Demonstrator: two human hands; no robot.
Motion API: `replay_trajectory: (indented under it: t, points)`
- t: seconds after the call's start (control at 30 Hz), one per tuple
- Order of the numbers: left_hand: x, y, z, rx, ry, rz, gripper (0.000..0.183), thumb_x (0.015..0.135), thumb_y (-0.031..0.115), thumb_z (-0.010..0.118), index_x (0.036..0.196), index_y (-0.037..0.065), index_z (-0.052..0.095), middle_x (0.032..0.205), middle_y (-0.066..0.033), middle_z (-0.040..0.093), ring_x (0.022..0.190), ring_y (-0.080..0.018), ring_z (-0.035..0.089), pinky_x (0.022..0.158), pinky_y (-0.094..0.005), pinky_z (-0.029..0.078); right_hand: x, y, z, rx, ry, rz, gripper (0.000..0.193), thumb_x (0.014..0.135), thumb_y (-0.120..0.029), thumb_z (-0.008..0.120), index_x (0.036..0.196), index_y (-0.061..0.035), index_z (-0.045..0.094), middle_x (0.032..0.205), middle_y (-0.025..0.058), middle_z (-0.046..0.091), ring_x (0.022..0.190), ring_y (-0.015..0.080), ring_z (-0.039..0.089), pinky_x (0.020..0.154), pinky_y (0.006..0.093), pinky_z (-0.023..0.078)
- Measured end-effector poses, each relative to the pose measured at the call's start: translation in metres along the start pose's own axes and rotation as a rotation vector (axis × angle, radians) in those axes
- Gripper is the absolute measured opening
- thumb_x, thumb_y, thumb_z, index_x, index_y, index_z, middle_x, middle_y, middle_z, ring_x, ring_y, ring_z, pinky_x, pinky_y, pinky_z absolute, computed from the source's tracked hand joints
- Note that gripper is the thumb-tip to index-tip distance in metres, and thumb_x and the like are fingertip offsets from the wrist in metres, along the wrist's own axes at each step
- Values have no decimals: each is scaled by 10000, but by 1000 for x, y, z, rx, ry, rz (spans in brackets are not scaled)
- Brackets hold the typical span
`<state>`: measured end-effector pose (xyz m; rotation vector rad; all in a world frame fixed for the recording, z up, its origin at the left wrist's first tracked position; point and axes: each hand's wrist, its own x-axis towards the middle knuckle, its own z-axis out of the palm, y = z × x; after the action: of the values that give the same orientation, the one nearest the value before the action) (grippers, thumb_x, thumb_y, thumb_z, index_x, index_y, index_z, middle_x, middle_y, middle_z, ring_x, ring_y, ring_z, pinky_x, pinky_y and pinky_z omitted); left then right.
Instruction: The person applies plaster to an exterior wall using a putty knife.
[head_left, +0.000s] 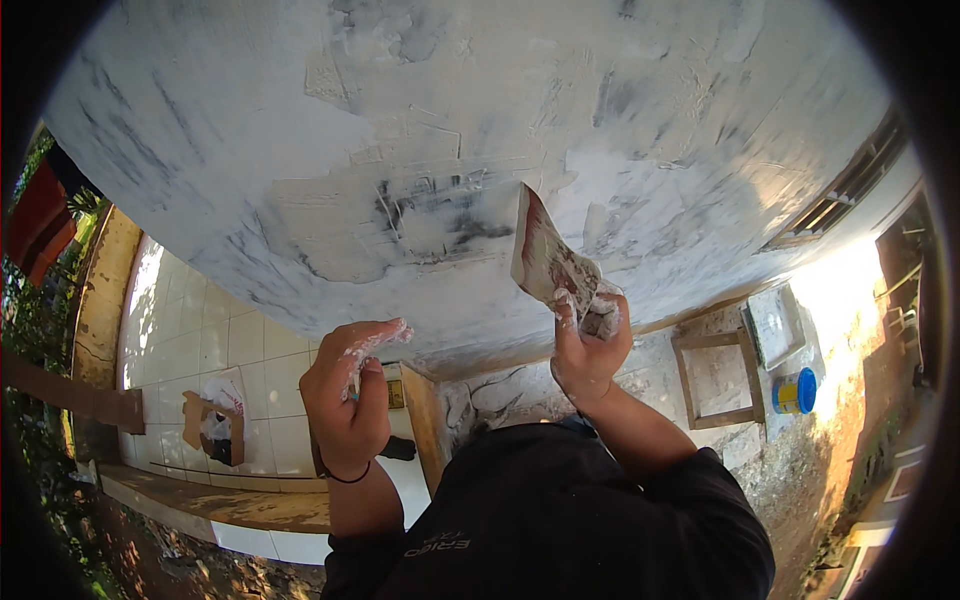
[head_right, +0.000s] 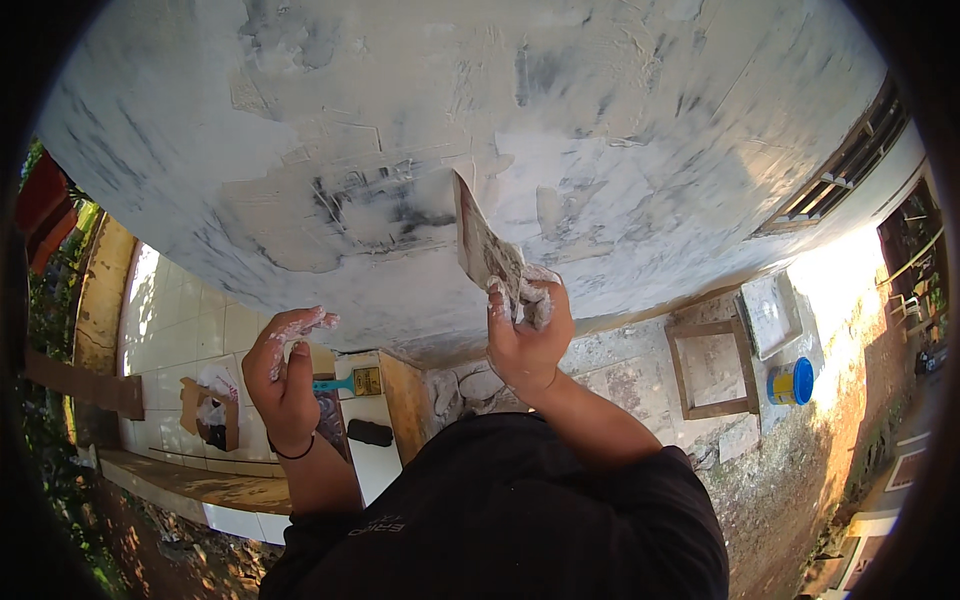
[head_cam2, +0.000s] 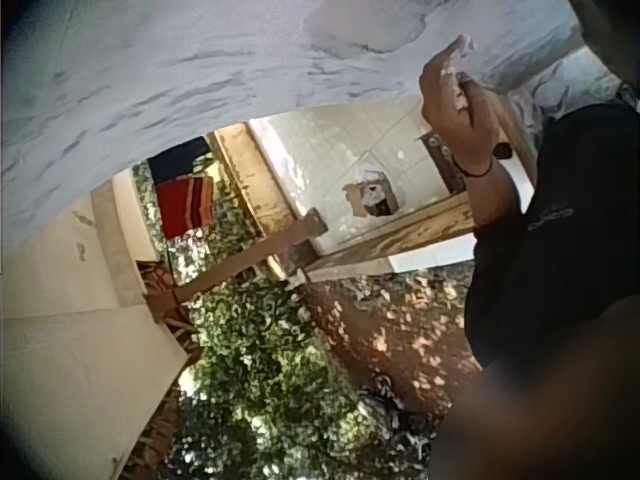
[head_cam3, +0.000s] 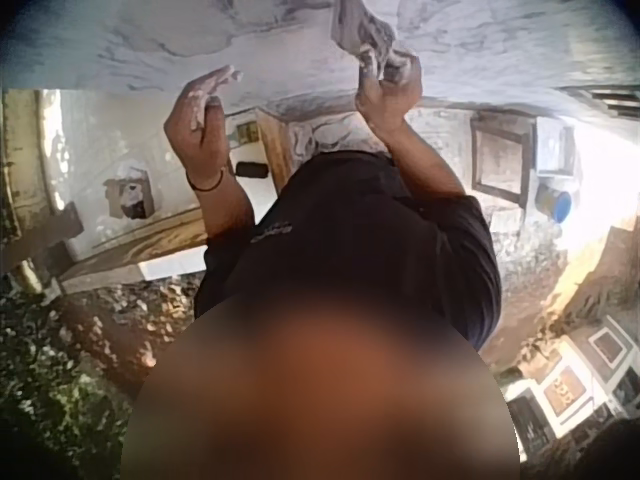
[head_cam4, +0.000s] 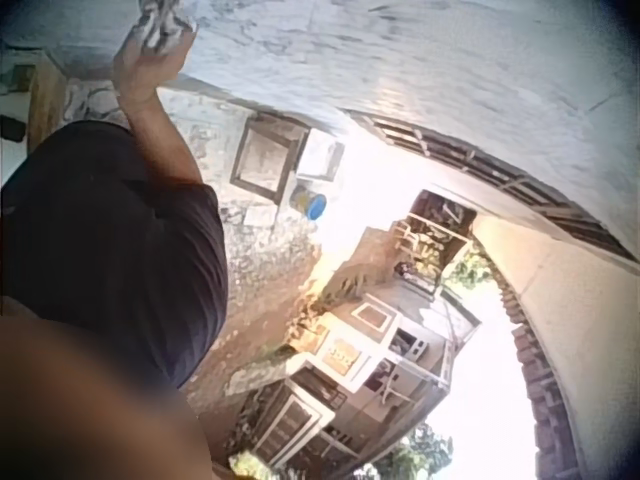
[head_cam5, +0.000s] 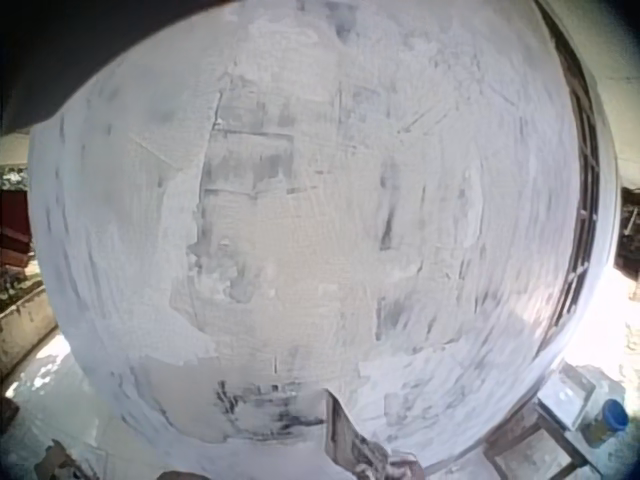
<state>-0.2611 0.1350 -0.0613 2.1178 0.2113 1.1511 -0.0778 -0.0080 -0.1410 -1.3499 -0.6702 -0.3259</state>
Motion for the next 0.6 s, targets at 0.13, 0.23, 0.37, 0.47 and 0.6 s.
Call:
replay_trajectory:
  t: [0.13, 0.23, 0.37, 0.47, 0.6]
  points:
    - [2, -4, -1, -17, -18, -9, 368, 682, -138, 425, 978, -63, 630, 973, -169, 655, 857, -256, 657, 768, -297, 501, 1, -14, 7, 412, 52, 336, 207, 831, 42, 635, 987, 5, 503, 937, 67, 615, 838, 95, 556, 757, 244, 448]
    - [5, -9, 1, -26, -28, -10, 360, 688, -134, 431, 977, -59, 632, 973, -167, 657, 861, -259, 654, 769, -296, 499, 4, -18, 1, 536, 22, 484, 205, 832, 56, 634, 985, 2, 508, 932, 54, 612, 830, 95, 560, 763, 234, 444]
    - [10, -11, 0, -35, -49, -4, 353, 695, -127, 438, 978, -53, 635, 976, -165, 657, 858, -262, 651, 763, -294, 494, 7, -12, -10, 680, -25, 627, 174, 833, 64, 627, 958, 3, 524, 921, 48, 615, 827, 93, 561, 756, 229, 442]
    - [12, -15, 1, -50, -55, -8, 349, 701, -123, 439, 979, -50, 636, 971, -164, 657, 849, -262, 648, 757, -290, 488, 15, -9, -22, 524, -196, 605, 133, 806, 68, 645, 879, -9, 564, 896, 62, 625, 817, 117, 568, 738, 255, 448]
    - [16, -15, 1, -30, -57, -10, 342, 706, -118, 442, 979, -49, 636, 969, -164, 658, 851, -261, 645, 761, -291, 485, 45, -19, -29, -53, -601, -77, 186, 631, 75, 670, 750, -49, 599, 852, 97, 627, 815, 259, 593, 740, 359, 451]
